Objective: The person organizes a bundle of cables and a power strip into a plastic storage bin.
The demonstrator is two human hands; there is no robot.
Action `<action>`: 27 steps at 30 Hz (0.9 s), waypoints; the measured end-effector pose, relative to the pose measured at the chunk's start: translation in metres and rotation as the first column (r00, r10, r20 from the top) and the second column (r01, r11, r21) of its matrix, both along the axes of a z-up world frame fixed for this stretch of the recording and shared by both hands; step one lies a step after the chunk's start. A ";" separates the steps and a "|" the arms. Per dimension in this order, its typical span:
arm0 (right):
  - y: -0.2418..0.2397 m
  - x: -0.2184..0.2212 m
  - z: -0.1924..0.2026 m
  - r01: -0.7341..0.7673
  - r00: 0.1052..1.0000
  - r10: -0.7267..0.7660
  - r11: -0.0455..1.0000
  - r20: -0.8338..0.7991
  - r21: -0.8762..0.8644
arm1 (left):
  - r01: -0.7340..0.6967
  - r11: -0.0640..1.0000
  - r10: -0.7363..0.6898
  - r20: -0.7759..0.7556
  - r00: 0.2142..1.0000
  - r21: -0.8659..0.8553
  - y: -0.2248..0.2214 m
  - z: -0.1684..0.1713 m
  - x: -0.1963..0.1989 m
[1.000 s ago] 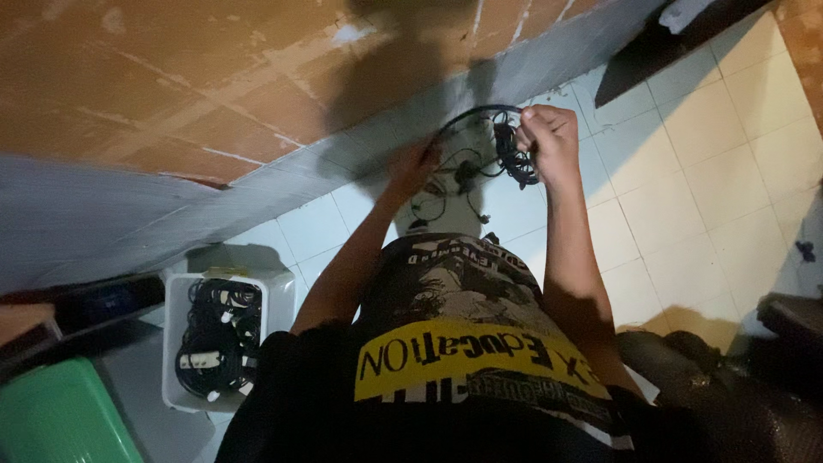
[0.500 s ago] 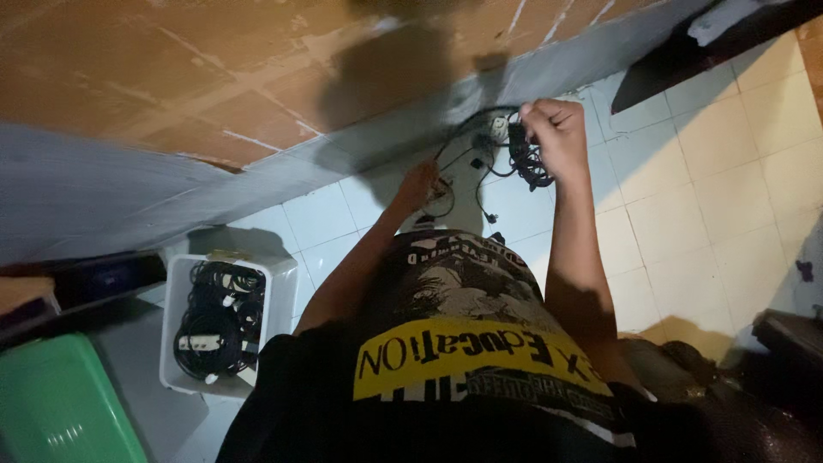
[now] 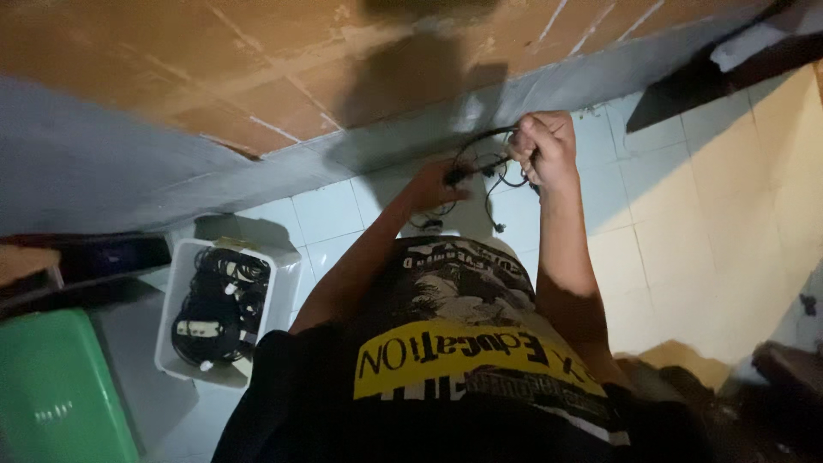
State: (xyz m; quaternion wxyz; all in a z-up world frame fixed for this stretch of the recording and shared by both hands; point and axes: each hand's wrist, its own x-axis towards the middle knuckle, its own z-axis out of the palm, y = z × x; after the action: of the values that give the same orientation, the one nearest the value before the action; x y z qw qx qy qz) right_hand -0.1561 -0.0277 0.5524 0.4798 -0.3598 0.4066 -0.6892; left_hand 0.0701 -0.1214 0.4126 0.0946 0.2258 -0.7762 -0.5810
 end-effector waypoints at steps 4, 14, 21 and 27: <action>0.003 -0.010 0.010 0.010 0.997 -0.004 0.996 -0.071 0.084 | -0.227 0.958 0.219 0.065 0.973 0.174 0.022 -0.002 0.008; 0.048 -0.016 0.016 -0.006 0.488 0.344 0.920 -0.803 0.391 | -0.451 0.890 0.440 0.132 0.888 0.071 0.084 0.052 0.034; 0.069 0.023 0.015 -0.245 0.576 0.470 0.880 -0.669 0.408 | -0.655 0.748 0.637 -0.161 0.754 -0.108 0.142 0.083 0.056; 0.066 0.055 0.016 -0.267 0.400 0.533 0.846 -0.746 0.462 | -0.711 0.663 0.747 -0.155 0.647 0.234 0.178 0.074 0.090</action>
State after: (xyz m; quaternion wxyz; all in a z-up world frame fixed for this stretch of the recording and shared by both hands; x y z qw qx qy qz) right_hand -0.1013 0.0385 0.5684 0.4121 -0.6692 0.5775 -0.2209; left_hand 0.1597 0.0566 0.4869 0.3952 0.4548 -0.5552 -0.5733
